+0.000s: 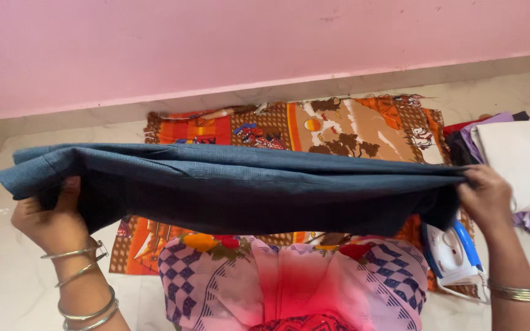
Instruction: The person irons a pair of dark trousers on a patterned mat laid on the floor. They unfold the trousers, smooth them, and use an electric iron to press both legs and the waist area. The person folds the trousers neatly after ironing.
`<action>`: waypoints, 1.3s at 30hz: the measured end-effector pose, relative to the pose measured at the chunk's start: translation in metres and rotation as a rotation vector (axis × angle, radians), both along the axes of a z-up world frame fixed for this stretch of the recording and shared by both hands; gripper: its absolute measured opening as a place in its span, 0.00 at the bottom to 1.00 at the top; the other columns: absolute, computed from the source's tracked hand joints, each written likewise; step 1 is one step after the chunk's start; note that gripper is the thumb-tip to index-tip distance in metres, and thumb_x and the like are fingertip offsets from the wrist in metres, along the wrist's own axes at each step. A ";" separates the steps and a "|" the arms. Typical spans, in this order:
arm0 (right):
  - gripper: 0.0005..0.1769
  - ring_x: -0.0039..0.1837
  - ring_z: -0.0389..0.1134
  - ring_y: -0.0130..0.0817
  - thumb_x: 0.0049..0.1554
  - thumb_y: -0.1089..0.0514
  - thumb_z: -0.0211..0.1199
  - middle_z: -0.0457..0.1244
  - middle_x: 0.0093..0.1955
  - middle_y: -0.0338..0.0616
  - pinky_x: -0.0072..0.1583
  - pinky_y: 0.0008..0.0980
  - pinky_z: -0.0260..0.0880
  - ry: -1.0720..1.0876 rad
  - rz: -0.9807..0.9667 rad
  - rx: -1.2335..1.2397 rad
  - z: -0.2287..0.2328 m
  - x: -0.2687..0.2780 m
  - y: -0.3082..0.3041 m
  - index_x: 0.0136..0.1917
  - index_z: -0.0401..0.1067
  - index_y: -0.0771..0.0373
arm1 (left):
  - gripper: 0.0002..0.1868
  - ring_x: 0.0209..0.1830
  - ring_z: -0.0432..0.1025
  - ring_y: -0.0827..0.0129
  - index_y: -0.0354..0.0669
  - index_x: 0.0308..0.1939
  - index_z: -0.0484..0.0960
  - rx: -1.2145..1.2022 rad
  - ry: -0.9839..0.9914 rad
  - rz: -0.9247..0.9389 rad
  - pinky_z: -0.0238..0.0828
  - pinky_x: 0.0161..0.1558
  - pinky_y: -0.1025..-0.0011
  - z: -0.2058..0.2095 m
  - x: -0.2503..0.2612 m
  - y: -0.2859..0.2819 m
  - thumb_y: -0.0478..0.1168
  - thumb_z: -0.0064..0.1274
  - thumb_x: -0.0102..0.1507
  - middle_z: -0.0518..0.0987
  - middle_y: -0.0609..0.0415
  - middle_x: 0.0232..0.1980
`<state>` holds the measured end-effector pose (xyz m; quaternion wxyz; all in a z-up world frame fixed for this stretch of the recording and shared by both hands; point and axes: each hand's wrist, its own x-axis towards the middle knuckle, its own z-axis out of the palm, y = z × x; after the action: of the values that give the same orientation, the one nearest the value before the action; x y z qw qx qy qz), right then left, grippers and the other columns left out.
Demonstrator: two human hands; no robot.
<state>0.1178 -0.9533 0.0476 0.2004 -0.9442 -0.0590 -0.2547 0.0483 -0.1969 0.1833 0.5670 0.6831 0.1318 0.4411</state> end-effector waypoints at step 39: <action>0.20 0.40 0.62 0.31 0.62 0.62 0.54 0.64 0.48 0.45 0.43 0.31 0.69 0.673 -0.444 1.262 -0.191 0.001 0.086 0.64 0.77 0.51 | 0.49 0.65 0.71 0.42 0.34 0.71 0.67 0.103 1.599 -0.536 0.71 0.62 0.49 -0.342 0.083 0.060 0.64 0.62 0.57 0.72 0.31 0.68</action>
<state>0.1186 -0.8670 -0.1432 0.6552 -0.6664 0.3546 0.0278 0.1310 -0.1368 -0.1590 0.3565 0.8229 0.3066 -0.3191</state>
